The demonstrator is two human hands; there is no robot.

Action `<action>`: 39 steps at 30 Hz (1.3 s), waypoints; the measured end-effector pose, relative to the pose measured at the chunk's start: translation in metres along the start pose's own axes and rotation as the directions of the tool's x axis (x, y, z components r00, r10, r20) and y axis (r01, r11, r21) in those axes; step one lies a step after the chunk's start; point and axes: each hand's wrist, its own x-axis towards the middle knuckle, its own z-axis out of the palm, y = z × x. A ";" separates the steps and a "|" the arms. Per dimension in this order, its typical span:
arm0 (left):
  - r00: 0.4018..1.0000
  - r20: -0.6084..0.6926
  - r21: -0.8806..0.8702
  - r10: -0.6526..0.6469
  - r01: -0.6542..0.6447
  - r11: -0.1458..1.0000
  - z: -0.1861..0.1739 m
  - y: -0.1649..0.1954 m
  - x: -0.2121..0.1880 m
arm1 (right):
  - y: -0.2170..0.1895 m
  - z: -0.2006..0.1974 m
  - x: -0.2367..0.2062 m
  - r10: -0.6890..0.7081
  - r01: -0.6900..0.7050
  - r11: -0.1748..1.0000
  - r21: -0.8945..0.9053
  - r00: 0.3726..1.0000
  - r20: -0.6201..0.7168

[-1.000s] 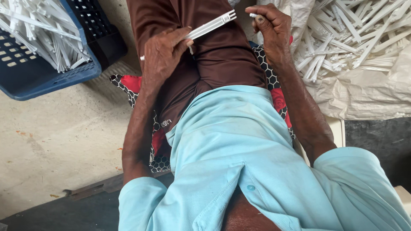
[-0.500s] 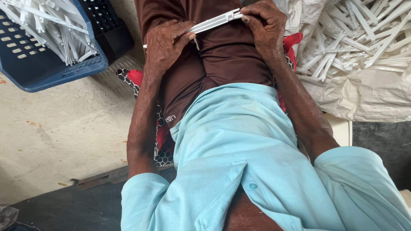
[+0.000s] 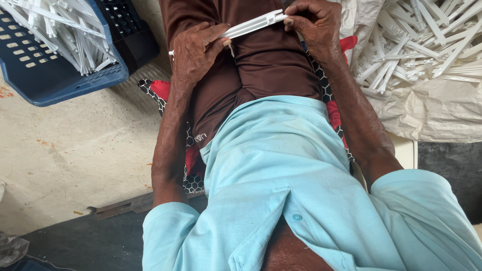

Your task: The person sits cross-legged and repeatedly picks up white plastic clips and rods, inserting the rods into the clips by hand. The assembled units are placed into a blue basket, while loose parts remain in a nearby bag and on the floor.

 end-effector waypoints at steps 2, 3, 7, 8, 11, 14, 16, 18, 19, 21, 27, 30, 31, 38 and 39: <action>1.000 0.016 0.008 -0.008 0.007 1.000 -0.001 0.000 0.000 | -0.001 0.003 0.000 0.041 -0.042 0.998 -0.051 0.999 -0.035; 1.000 0.025 0.012 -0.011 0.010 1.000 -0.001 0.000 -0.001 | -0.001 0.005 0.000 0.061 -0.065 0.995 -0.075 0.997 -0.054; 1.000 0.012 0.002 0.003 -0.003 1.000 -0.003 0.001 -0.002 | 0.004 0.010 0.000 0.074 -0.084 0.989 -0.124 0.993 -0.089; 1.000 -0.002 -0.014 0.022 -0.022 1.000 -0.002 0.000 -0.002 | 0.006 0.010 0.000 0.008 -0.025 0.972 -0.234 0.997 -0.075; 1.000 0.016 0.005 0.011 -0.011 1.000 -0.002 0.000 -0.002 | 0.013 0.011 0.000 0.000 -0.027 0.875 -0.483 0.998 -0.055; 1.000 0.020 -0.002 0.002 -0.002 1.000 0.000 -0.001 -0.002 | 0.017 0.014 0.003 0.048 -0.071 0.936 -0.344 0.996 -0.075; 1.000 0.007 -0.009 0.014 -0.014 1.000 0.000 -0.001 -0.002 | 0.015 0.015 0.003 0.047 -0.063 0.947 -0.314 0.997 -0.060; 0.999 -0.007 -0.001 0.036 -0.036 0.999 0.000 -0.001 -0.002 | 0.008 0.012 0.001 0.024 -0.028 0.882 -0.471 1.000 -0.015; 0.999 -0.009 0.008 0.039 -0.039 0.999 0.000 -0.001 -0.002 | 0.005 0.011 0.000 0.083 -0.081 0.915 -0.394 0.996 -0.011; 0.999 -0.006 0.016 0.049 -0.049 0.999 0.001 -0.001 -0.002 | 0.001 0.009 -0.002 0.207 -0.199 0.950 -0.240 0.978 0.006; 1.000 0.016 0.008 0.016 -0.016 1.000 0.000 0.000 -0.002 | 0.015 0.011 0.004 0.085 -0.072 0.957 -0.282 0.996 0.034; 0.999 0.002 -0.008 0.042 -0.042 0.999 -0.001 0.002 -0.001 | 0.019 0.012 0.006 0.188 -0.188 0.976 -0.114 0.982 -0.006; 0.999 0.003 -0.014 0.041 -0.041 0.999 -0.002 0.003 -0.001 | 0.018 0.011 0.006 0.226 -0.228 0.961 -0.157 0.974 -0.032; 1.000 0.017 -0.037 0.015 -0.015 0.999 -0.003 0.004 -0.001 | -0.005 0.010 -0.004 0.021 -0.006 0.955 -0.297 0.999 0.048; 1.000 0.024 -0.044 0.008 -0.007 0.999 -0.002 0.003 -0.002 | -0.005 0.012 -0.005 -0.009 0.020 0.957 -0.290 0.999 0.040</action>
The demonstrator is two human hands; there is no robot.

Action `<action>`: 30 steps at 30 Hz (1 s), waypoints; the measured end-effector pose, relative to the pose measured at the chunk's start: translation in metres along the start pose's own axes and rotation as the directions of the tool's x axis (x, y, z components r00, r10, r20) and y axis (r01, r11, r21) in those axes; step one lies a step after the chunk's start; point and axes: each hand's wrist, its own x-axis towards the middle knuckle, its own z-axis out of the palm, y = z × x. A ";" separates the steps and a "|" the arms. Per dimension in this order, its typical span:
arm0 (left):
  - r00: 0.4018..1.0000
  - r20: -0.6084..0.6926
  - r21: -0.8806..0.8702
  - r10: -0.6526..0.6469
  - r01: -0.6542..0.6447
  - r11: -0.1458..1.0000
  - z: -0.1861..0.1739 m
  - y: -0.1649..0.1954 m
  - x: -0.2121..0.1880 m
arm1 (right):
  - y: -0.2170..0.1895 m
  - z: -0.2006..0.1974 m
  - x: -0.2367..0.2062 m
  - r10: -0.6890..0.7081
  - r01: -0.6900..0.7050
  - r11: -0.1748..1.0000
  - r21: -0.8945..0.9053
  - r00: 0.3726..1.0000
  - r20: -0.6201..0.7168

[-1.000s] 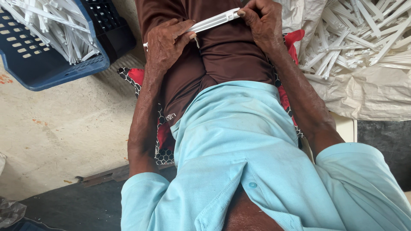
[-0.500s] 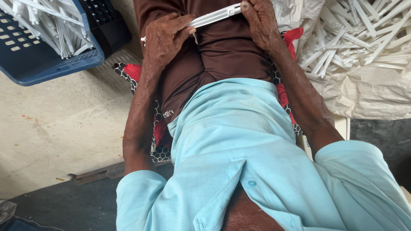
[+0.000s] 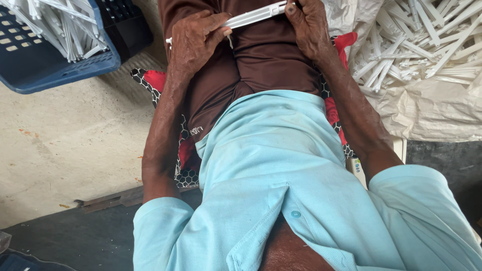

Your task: The person sits cross-legged and repeatedly picks up white plastic clips and rods, inserting the rods into the clips by hand. The assembled units are placed into a blue basket, while loose parts remain in a nearby bag and on the floor.

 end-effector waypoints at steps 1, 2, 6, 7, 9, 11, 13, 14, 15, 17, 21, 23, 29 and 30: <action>1.000 -0.004 0.011 0.017 -0.017 1.000 0.001 -0.001 -0.001 | 0.001 0.002 0.001 0.027 -0.027 0.999 -0.032 1.000 0.005; 0.999 -0.009 0.025 0.034 -0.034 0.999 0.001 -0.002 -0.001 | 0.003 0.003 0.002 0.051 -0.050 0.997 -0.062 0.999 0.009; 0.999 -0.019 0.033 0.045 -0.045 0.998 0.005 -0.007 -0.003 | 0.013 0.005 0.008 0.186 -0.181 0.974 -0.138 0.982 0.025; 0.999 -0.019 0.032 0.041 -0.041 0.999 0.006 -0.008 -0.003 | 0.015 0.006 0.008 0.211 -0.208 0.972 -0.113 0.978 0.007; 0.999 -0.019 0.032 0.029 -0.029 0.999 0.007 -0.009 -0.004 | 0.014 0.006 0.006 0.261 -0.262 0.963 -0.058 0.965 -0.023; 0.998 -0.041 0.005 0.052 -0.052 0.999 0.007 -0.009 -0.005 | 0.009 0.005 0.001 -0.094 0.067 0.962 -0.264 0.991 -0.090; 0.997 -0.048 -0.004 0.055 -0.055 0.998 0.006 -0.009 -0.005 | 0.003 0.003 -0.004 -0.157 0.138 0.960 -0.244 0.986 -0.062; 0.998 -0.038 -0.002 0.047 -0.047 0.999 0.005 -0.008 -0.005 | 0.001 0.002 -0.006 -0.037 0.034 0.992 -0.123 0.999 -0.023; 0.999 -0.025 -0.002 0.040 -0.040 0.999 0.004 -0.007 -0.005 | -0.001 0.002 -0.007 0.079 -0.079 0.997 -0.006 0.996 0.030; 1.000 0.000 0.044 0.030 -0.030 0.999 0.002 -0.005 -0.004 | -0.002 0.003 -0.005 0.037 -0.037 0.997 -0.073 0.999 -0.005; 1.000 -0.008 0.096 0.025 -0.024 0.995 -0.004 0.000 -0.004 | 0.003 0.008 0.007 0.145 -0.144 0.987 -0.071 0.989 0.009; 1.000 0.003 0.042 0.001 -0.001 0.999 -0.005 0.001 -0.003 | 0.004 0.009 0.012 0.276 -0.277 0.960 0.045 0.961 0.015; 0.999 -0.009 0.039 0.041 -0.040 0.998 -0.003 -0.002 -0.005 | -0.009 0.001 0.003 0.025 -0.020 0.995 -0.098 0.998 0.051; 0.999 -0.006 0.042 0.043 -0.043 0.998 -0.002 -0.003 -0.007 | -0.011 0.001 0.000 -0.017 0.021 0.996 -0.085 0.998 0.054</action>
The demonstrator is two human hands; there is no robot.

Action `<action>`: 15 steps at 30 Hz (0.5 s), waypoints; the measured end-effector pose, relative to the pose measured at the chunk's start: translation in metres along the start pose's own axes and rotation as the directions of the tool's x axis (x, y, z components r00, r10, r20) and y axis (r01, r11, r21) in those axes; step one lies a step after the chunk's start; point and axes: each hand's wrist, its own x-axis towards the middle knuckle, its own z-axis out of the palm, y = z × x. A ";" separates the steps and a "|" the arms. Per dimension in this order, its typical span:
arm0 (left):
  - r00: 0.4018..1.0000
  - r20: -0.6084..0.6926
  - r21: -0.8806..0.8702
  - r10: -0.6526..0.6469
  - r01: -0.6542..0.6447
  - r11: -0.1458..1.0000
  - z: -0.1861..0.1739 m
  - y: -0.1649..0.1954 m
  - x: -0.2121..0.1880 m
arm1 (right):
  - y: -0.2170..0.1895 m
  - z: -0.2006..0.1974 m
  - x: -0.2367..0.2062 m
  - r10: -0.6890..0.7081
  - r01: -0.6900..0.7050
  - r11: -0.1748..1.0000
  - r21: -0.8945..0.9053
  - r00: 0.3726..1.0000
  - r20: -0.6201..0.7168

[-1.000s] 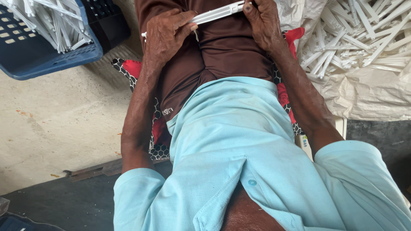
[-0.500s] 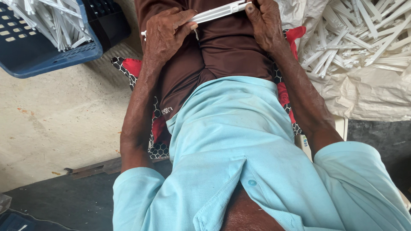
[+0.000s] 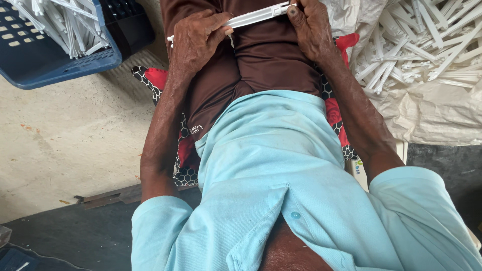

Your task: The person sits cross-legged and repeatedly picks up white plastic clips and rods, inserting the rods into the clips by hand. The assembled units are placed into a blue basket, while loose parts remain in a nearby bag and on the floor.

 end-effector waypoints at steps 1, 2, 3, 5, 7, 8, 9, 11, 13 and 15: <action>1.000 0.000 0.004 0.011 -0.011 1.000 0.001 -0.001 -0.001 | -0.001 -0.001 -0.001 -0.025 0.025 0.999 -0.032 1.000 -0.005; 1.000 -0.002 0.008 0.023 -0.023 1.000 0.002 -0.002 -0.001 | 0.000 -0.002 -0.002 -0.052 0.051 0.997 -0.065 0.999 -0.010; 0.999 -0.004 0.014 0.033 -0.033 0.999 0.003 -0.003 -0.001 | 0.001 -0.001 -0.002 -0.079 0.077 0.992 -0.095 0.997 -0.012; 0.999 -0.020 0.034 0.031 -0.030 0.999 0.005 -0.004 -0.002 | 0.007 -0.001 -0.001 -0.014 0.015 0.995 -0.098 1.000 0.009; 0.999 -0.030 0.061 0.040 -0.038 0.997 0.006 -0.004 -0.003 | 0.013 0.001 0.001 0.066 -0.065 0.995 -0.073 0.998 0.016; 0.998 -0.032 0.074 0.047 -0.045 0.996 0.006 -0.004 -0.003 | 0.016 0.002 0.001 0.118 -0.117 0.992 -0.048 0.993 0.017; 0.998 -0.034 0.086 0.056 -0.053 0.995 0.005 -0.003 -0.003 | 0.019 0.004 0.002 0.170 -0.170 0.985 -0.026 0.985 0.019; 0.999 -0.028 0.070 0.045 -0.043 0.997 0.004 -0.002 -0.004 | 0.020 0.006 0.002 0.230 -0.229 0.970 0.086 0.973 -0.001; 0.999 -0.028 0.059 0.036 -0.034 0.998 0.004 -0.001 -0.003 | 0.017 0.007 0.000 0.230 -0.228 0.972 0.055 0.973 -0.032; 0.999 -0.023 0.059 0.027 -0.026 0.998 0.003 0.000 -0.002 | 0.010 0.005 -0.004 0.166 -0.173 0.979 -0.109 0.983 -0.074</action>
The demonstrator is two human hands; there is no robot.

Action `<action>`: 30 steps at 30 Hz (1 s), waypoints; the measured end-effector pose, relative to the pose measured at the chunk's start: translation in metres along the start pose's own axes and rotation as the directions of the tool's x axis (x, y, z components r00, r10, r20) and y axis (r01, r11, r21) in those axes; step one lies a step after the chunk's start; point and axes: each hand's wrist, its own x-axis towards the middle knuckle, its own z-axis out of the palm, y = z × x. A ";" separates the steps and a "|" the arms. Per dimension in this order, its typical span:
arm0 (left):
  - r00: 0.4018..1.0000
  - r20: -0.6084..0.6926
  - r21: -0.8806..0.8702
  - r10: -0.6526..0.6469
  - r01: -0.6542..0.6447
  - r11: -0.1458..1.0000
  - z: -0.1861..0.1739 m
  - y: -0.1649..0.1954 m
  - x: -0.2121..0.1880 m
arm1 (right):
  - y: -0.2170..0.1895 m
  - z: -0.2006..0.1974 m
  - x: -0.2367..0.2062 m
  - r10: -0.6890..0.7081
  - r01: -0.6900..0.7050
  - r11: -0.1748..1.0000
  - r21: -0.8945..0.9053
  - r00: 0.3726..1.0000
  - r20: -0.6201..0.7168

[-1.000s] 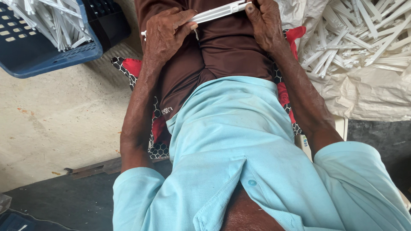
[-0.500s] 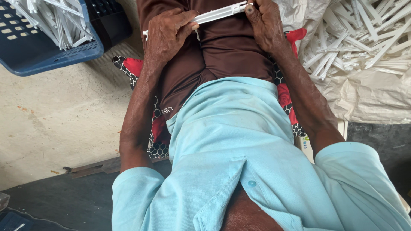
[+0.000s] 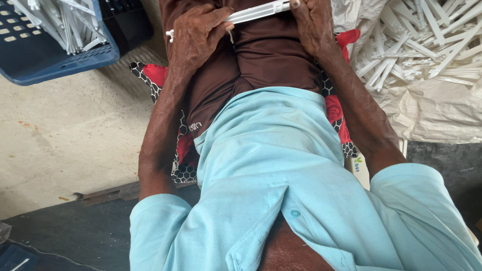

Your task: The person sits cross-legged and repeatedly picks up white plastic clips and rods, inserting the rods into the clips by hand. The assembled units are placed into a blue basket, while loose parts remain in a nearby bag and on the floor.

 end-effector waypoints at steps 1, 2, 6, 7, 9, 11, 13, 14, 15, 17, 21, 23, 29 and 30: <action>1.000 0.004 -0.011 -0.009 0.009 1.000 0.000 0.000 0.000 | -0.003 -0.002 -0.002 -0.042 0.042 0.999 0.024 0.999 0.013; 1.000 0.007 -0.024 -0.018 0.018 1.000 -0.001 0.001 0.001 | -0.006 -0.004 -0.004 -0.085 0.083 0.995 0.046 0.996 0.026; 1.000 0.014 -0.017 -0.002 0.002 1.000 -0.003 0.001 0.000 | -0.009 -0.005 -0.005 -0.096 0.095 0.995 0.034 0.995 0.033; 1.000 0.008 -0.010 0.007 -0.007 1.000 -0.004 0.001 0.001 | -0.008 -0.004 -0.003 -0.139 0.138 0.990 0.034 0.990 0.028; 1.000 -0.007 0.005 0.023 -0.023 1.000 -0.005 0.001 0.001 | -0.003 0.000 0.006 -0.225 0.224 0.974 0.036 0.974 0.021; 1.000 -0.011 0.006 0.011 -0.011 1.000 -0.006 0.001 0.001 | 0.000 0.003 0.012 0.010 -0.029 0.973 0.227 0.996 0.087; 1.000 -0.006 0.003 -0.004 0.004 1.000 -0.006 0.001 0.002 | 0.001 0.002 0.015 0.082 -0.111 0.964 0.243 0.989 0.125; 1.000 0.003 0.001 -0.018 0.018 1.000 -0.005 0.001 0.002 | 0.000 0.001 0.014 0.044 -0.064 0.982 0.175 0.992 0.115; 0.999 0.015 -0.001 -0.030 0.030 1.000 -0.005 0.001 0.001 | -0.002 -0.001 0.013 0.007 -0.018 0.994 0.106 0.994 0.105; 1.000 -0.002 0.010 -0.004 0.004 1.000 -0.003 0.000 0.001 | -0.007 -0.006 0.006 -0.121 0.116 0.990 0.084 0.991 0.056; 1.000 -0.021 -0.007 0.021 -0.021 1.000 -0.001 -0.003 -0.003 | -0.013 -0.009 -0.002 -0.254 0.252 0.966 0.048 0.966 0.038; 0.999 -0.028 0.001 0.041 -0.041 0.999 0.000 -0.005 -0.004 | -0.010 -0.008 0.001 -0.189 0.192 0.980 -0.044 0.979 0.072; 0.999 -0.020 0.005 0.025 -0.025 1.000 -0.002 -0.004 -0.002 | 0.000 0.001 0.010 0.220 -0.244 0.940 0.237 0.968 0.125; 1.000 -0.014 0.000 0.011 -0.011 1.000 -0.003 -0.003 -0.002 | -0.001 0.001 0.008 0.232 -0.253 0.941 0.225 0.966 0.115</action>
